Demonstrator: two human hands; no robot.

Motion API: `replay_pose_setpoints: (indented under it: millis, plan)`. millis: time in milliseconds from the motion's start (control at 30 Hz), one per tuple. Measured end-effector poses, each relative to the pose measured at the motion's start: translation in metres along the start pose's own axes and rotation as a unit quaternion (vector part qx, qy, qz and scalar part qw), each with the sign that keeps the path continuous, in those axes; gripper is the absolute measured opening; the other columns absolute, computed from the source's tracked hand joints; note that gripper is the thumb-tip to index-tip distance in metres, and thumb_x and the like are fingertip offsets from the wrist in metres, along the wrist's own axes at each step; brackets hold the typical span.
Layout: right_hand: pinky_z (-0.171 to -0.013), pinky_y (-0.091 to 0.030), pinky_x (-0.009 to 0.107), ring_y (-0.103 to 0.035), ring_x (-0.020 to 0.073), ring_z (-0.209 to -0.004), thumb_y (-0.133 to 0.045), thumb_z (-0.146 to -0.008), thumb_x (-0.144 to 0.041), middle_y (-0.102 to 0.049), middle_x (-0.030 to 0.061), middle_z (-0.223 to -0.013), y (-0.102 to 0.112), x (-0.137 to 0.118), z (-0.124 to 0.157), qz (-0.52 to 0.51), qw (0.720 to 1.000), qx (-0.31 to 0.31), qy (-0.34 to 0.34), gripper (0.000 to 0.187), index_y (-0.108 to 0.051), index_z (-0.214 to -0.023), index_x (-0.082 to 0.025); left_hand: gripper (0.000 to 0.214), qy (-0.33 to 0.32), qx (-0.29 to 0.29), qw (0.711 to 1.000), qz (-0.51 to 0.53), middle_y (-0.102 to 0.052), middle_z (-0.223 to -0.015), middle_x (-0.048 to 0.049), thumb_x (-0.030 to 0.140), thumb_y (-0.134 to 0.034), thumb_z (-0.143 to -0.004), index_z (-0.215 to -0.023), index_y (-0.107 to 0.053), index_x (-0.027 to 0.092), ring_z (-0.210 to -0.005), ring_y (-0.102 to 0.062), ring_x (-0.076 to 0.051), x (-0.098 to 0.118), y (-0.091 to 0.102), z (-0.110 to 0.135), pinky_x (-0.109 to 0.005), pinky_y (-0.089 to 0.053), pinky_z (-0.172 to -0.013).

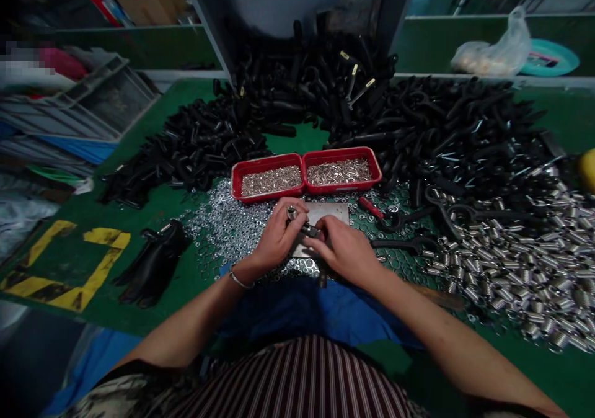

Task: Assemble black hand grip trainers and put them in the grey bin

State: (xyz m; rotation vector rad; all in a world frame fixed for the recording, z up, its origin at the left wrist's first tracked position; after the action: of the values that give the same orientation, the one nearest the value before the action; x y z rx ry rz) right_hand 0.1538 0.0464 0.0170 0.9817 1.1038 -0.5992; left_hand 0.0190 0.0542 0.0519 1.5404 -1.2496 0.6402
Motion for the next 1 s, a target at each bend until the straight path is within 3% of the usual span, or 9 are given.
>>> replay_pose_setpoints:
  millis: [67,167,300,433,567,700,867,933,1000]
  plan:
    - [-0.049,-0.038,0.026,-0.05,0.0141,-0.055,-0.054,-0.092,-0.066,-0.062,0.0029,-0.07,0.001,-0.001,0.001,-0.026,1.0,-0.001,-0.003,0.046,-0.06,-0.089,-0.021,0.021,0.011,0.019,1.0,-0.002,-0.058,-0.108,-0.0098,0.036,-0.04,-0.105,-0.103,-0.056,0.022,-0.107,-0.056,-0.023,-0.001,0.002,0.0,-0.04,-0.044,-0.1]
    - [-0.04,-0.03,0.026,-0.036,0.0119,-0.041,-0.024,-0.101,-0.066,-0.055,-0.0004,-0.057,-0.017,0.003,0.005,-0.095,0.988,-0.11,-0.044,0.061,-0.061,-0.087,-0.02,0.017,-0.035,-0.021,0.999,-0.024,-0.058,-0.109,-0.01,0.035,-0.045,-0.103,-0.099,-0.056,0.022,-0.107,-0.055,-0.023,0.009,-0.004,0.001,-0.04,-0.044,-0.099]
    - [-0.046,-0.033,0.024,-0.046,0.0123,-0.054,-0.055,-0.094,-0.062,-0.059,0.0012,-0.07,-0.003,-0.002,0.005,-0.047,0.999,-0.019,-0.007,0.042,-0.057,-0.086,-0.021,0.017,-0.028,0.01,0.999,-0.037,-0.057,-0.105,-0.009,0.032,-0.041,-0.105,-0.099,-0.053,0.021,-0.102,-0.055,-0.022,0.008,0.002,0.004,-0.038,-0.044,-0.096]
    - [-0.047,-0.034,0.025,-0.041,0.0124,-0.049,-0.032,-0.103,-0.06,-0.056,-0.0001,-0.064,-0.017,-0.005,0.008,-0.046,0.995,-0.088,-0.003,0.05,-0.059,-0.087,-0.02,0.015,-0.088,0.007,0.994,-0.072,-0.057,-0.102,-0.0072,0.032,-0.042,-0.105,-0.097,-0.051,0.022,-0.1,-0.055,-0.021,0.013,0.001,0.009,-0.038,-0.045,-0.094]
    - [-0.057,-0.038,0.025,-0.05,0.0133,-0.062,-0.047,-0.099,-0.059,-0.06,0.0019,-0.074,-0.006,-0.008,0.01,0.036,0.999,-0.017,0.019,0.043,-0.056,-0.084,-0.02,0.015,-0.091,0.003,0.992,-0.093,-0.056,-0.101,-0.0066,0.03,-0.04,-0.106,-0.099,-0.049,0.021,-0.098,-0.054,-0.02,0.014,0.003,0.008,-0.036,-0.046,-0.092]
    - [-0.056,-0.04,0.026,-0.05,0.0141,-0.054,-0.022,-0.106,-0.055,-0.062,0.0017,-0.068,-0.018,0.008,0.014,0.022,0.993,-0.117,-0.024,0.053,-0.06,-0.095,-0.019,0.018,-0.027,-0.107,0.977,-0.184,-0.056,-0.102,-0.008,0.03,-0.039,-0.105,-0.099,-0.051,0.019,-0.096,-0.055,-0.021,-0.002,-0.022,-0.006,-0.036,-0.047,-0.09]
    - [-0.076,-0.047,0.032,-0.066,0.0232,-0.086,-0.044,-0.103,-0.041,-0.071,0.0123,-0.096,0.02,0.028,0.029,0.313,0.949,-0.045,-0.024,0.03,-0.064,-0.102,-0.018,0.019,-0.006,-0.287,0.893,-0.346,-0.059,-0.108,-0.013,0.029,-0.049,-0.099,-0.099,-0.06,0.013,-0.107,-0.055,-0.028,-0.036,-0.075,-0.019,-0.042,-0.043,-0.098]
    - [-0.08,-0.048,0.033,-0.066,0.023,-0.09,-0.04,-0.105,-0.039,-0.07,0.0115,-0.098,0.036,0.036,0.047,0.329,0.943,-0.043,-0.01,0.031,-0.065,-0.101,-0.019,0.024,-0.022,-0.297,0.881,-0.368,-0.06,-0.112,-0.0135,0.035,-0.055,-0.097,-0.103,-0.062,0.014,-0.108,-0.055,-0.03,-0.036,-0.081,-0.029,-0.044,-0.044,-0.097]
    - [-0.083,-0.05,0.035,-0.064,0.0232,-0.094,-0.038,-0.106,-0.039,-0.068,0.0108,-0.099,0.051,0.044,0.07,0.331,0.943,-0.039,0.003,0.033,-0.065,-0.101,-0.02,0.022,-0.047,-0.27,0.893,-0.357,-0.063,-0.111,-0.0109,0.034,-0.055,-0.097,-0.107,-0.064,0.017,-0.108,-0.056,-0.028,-0.028,-0.078,-0.049,-0.042,-0.044,-0.095]
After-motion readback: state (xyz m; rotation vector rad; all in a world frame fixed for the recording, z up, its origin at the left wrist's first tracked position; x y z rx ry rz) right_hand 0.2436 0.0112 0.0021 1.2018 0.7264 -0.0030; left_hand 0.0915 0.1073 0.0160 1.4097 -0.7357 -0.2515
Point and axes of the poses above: each hand's wrist, its own z-axis away from the middle knuckle, its own y-axis out of the back of the hand, x = y × z, the point moved 8 cm from there along -z, towards the middle knuckle
